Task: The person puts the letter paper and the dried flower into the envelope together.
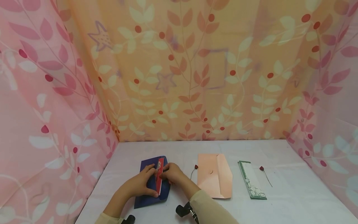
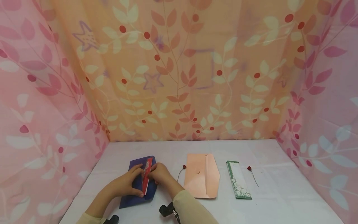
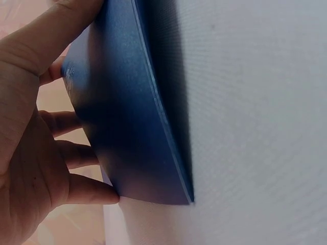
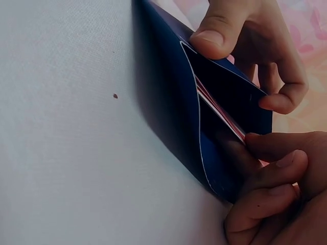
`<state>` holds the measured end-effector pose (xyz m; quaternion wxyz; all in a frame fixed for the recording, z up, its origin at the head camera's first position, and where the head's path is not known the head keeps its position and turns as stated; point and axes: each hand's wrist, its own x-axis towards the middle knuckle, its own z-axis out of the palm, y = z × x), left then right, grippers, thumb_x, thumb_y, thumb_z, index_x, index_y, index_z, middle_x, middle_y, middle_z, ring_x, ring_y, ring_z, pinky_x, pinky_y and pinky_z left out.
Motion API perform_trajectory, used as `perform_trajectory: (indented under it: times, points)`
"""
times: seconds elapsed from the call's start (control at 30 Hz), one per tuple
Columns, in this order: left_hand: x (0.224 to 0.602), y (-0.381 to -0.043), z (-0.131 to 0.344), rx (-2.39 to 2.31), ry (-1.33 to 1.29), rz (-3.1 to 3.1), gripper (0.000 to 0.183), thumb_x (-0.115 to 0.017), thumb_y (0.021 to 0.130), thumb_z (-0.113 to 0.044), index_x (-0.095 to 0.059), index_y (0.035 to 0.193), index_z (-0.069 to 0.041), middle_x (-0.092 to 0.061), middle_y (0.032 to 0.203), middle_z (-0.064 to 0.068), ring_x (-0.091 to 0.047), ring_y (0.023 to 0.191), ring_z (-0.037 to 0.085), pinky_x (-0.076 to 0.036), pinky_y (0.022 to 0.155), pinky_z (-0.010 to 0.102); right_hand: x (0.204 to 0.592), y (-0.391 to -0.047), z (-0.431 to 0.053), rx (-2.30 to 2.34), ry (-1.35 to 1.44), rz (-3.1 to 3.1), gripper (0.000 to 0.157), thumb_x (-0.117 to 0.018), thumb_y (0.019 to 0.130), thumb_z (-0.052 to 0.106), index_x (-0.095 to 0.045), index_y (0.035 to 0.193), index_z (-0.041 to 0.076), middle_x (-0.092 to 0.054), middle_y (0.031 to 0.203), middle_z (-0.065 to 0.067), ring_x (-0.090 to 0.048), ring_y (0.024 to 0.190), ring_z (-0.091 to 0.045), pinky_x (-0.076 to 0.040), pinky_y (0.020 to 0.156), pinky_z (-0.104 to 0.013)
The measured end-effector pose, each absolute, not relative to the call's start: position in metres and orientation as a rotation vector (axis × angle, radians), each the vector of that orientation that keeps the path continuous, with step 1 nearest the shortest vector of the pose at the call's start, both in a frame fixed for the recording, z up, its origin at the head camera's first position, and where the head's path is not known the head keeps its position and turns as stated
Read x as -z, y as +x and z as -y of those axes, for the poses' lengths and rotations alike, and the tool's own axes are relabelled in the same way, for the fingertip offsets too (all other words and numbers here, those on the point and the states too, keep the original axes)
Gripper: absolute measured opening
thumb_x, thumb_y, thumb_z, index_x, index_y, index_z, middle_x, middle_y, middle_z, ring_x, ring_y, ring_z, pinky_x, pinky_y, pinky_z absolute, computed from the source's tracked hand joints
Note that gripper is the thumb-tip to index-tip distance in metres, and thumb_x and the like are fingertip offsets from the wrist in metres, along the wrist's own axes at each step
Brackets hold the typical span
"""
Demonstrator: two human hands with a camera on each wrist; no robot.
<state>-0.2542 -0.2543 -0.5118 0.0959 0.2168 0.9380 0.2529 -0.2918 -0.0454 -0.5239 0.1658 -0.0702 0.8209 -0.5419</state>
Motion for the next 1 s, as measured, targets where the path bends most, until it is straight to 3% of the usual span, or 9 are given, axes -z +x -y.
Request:
perform_trajectory:
  times: [0.37, 1.0]
  points:
    - [0.511, -0.254, 0.256, -0.779, 0.660, -2.777, 0.077, -0.087, 0.068, -0.064, -0.051, 0.127, -0.030, -0.030, 0.163, 0.019, -0.045, 0.139, 0.048, -0.042, 0.106, 0.069, 0.522, -0.288, 0.049, 1.581, -0.220, -2.316, 0.032, -0.084, 0.082, 0.014, -0.062, 0.104, 0.003, -0.057, 0.072, -0.002, -0.038, 0.041, -0.007, -0.034, 0.038, -0.019]
    - [0.511, -0.254, 0.257, -0.803, 0.677, -2.765, 0.081, -0.088, 0.068, -0.063, -0.052, 0.130, -0.027, -0.030, 0.162, 0.021, -0.046, 0.139, 0.048, -0.041, 0.107, 0.068, 0.529, -0.293, 0.048, 1.501, -0.292, -2.424, 0.041, -0.087, 0.079, 0.014, -0.064, 0.112, 0.005, -0.062, 0.071, -0.006, -0.048, 0.036, -0.012, -0.042, 0.036, -0.022]
